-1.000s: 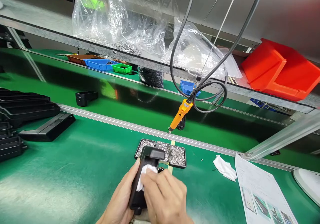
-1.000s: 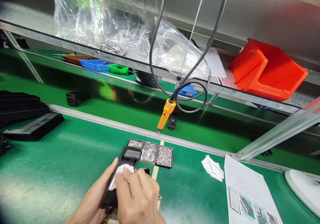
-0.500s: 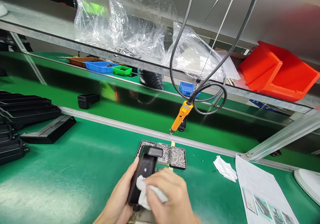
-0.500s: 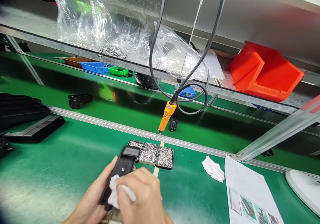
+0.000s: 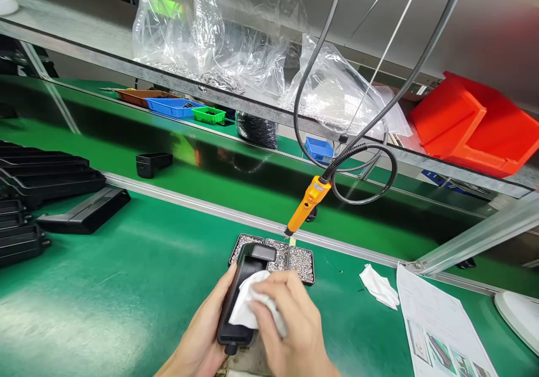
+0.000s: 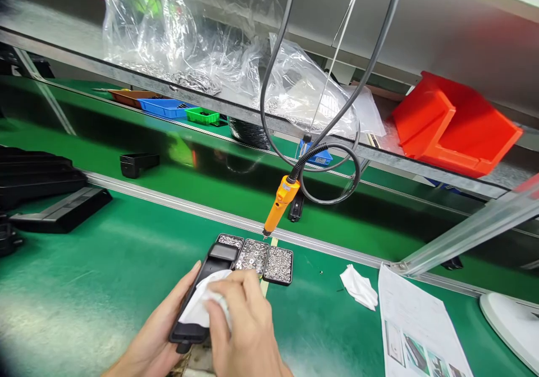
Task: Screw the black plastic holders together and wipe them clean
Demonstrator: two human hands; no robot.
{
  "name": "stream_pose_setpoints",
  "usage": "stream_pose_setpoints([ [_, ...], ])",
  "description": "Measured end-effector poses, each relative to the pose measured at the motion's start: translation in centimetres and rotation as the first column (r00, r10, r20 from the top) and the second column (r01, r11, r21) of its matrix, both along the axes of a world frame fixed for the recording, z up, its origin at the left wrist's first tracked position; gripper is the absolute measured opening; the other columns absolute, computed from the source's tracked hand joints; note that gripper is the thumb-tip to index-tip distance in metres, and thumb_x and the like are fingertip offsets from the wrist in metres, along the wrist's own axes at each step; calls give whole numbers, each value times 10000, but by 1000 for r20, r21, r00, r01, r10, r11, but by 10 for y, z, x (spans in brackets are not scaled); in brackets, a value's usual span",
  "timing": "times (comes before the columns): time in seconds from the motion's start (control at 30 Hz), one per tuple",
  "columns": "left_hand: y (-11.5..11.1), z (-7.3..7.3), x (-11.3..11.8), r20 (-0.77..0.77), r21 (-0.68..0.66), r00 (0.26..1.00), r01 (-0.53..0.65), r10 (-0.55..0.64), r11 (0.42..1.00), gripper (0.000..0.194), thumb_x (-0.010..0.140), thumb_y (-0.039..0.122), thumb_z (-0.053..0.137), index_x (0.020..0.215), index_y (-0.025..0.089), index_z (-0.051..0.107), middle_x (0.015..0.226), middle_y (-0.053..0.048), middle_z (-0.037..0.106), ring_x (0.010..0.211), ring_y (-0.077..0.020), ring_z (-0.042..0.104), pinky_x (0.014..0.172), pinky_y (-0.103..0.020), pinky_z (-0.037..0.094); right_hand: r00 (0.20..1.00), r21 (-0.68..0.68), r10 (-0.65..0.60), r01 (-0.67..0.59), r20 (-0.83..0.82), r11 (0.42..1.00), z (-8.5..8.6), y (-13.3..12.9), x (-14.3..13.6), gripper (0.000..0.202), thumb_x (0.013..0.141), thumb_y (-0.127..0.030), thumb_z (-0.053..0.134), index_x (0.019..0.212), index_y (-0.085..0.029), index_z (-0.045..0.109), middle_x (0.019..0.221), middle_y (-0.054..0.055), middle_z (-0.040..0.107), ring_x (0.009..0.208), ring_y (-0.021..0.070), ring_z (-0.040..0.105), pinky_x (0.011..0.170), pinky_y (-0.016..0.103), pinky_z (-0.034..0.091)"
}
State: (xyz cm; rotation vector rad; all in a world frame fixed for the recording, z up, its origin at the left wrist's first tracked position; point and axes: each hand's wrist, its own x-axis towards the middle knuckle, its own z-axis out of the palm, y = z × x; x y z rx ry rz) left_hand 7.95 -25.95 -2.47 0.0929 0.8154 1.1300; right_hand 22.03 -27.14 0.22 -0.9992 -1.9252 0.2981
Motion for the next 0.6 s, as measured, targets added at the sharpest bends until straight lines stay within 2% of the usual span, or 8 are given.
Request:
stream_pose_setpoints([
  [0.1, -1, 0, 1, -19, -1, 1000, -1, 1, 1000, 395, 983, 375, 633, 1271, 111, 696, 1035, -117, 780, 944, -261, 738, 759, -304, 612, 953, 232, -190, 135, 234, 963, -9, -5, -9, 238, 980, -85, 511, 1156, -167, 648, 1040, 107, 618, 824, 199, 609, 626, 295, 485],
  [0.17, -2, -2, 1, -22, 10, 1000, -10, 11, 1000, 407, 960, 391, 669, 1267, 126, 705, 1043, -100, 782, 958, -254, 734, 777, -288, 606, 904, 407, -314, 181, 289, 895, -13, -6, -13, 236, 955, -73, 520, 1134, -125, 664, 1024, 133, 636, 780, 212, 587, 562, 295, 434],
  [0.23, -3, -5, 1, -11, 41, 1000, -21, 21, 999, 421, 935, 414, 701, 1245, 129, 719, 1052, -89, 782, 974, -248, 729, 798, -273, 598, 883, 511, -373, 190, 284, 839, -14, -6, -17, 227, 955, -75, 503, 1110, -89, 668, 959, 138, 641, 730, 205, 565, 510, 287, 371],
  [0.3, -4, -8, 1, -5, 80, 1000, -29, 29, 996, 437, 911, 439, 729, 1217, 126, 733, 1061, -81, 781, 986, -242, 724, 808, -256, 589, 871, 523, -393, 198, 294, 829, -15, -6, -19, 232, 978, -81, 466, 1103, -72, 662, 875, 120, 625, 694, 194, 555, 478, 287, 322],
  [0.4, -5, -11, 1, -2, 86, 1000, -27, 27, 996, 431, 903, 451, 735, 1195, 134, 742, 1059, -68, 781, 982, -232, 722, 799, -242, 583, 861, 475, -401, 224, 312, 851, -19, -8, -23, 260, 1006, -86, 407, 1084, -98, 654, 815, 90, 587, 645, 181, 534, 448, 294, 282],
  [0.53, -5, -12, 1, -2, 58, 1000, -11, 11, 998, 377, 906, 439, 734, 1144, 148, 758, 1009, -62, 787, 939, -221, 726, 764, -238, 583, 847, 443, -454, 308, 275, 842, -30, -12, -26, 235, 1008, -105, 406, 1038, -140, 636, 838, 82, 555, 645, 162, 523, 471, 256, 333],
  [0.6, -4, -11, 1, -8, 53, 1000, -12, 12, 999, 369, 904, 447, 734, 1117, 148, 765, 983, -63, 787, 918, -220, 727, 740, -237, 584, 840, 454, -464, 309, 283, 836, -31, -12, -26, 200, 989, -104, 442, 1051, -137, 629, 850, 85, 545, 665, 159, 533, 484, 237, 361],
])
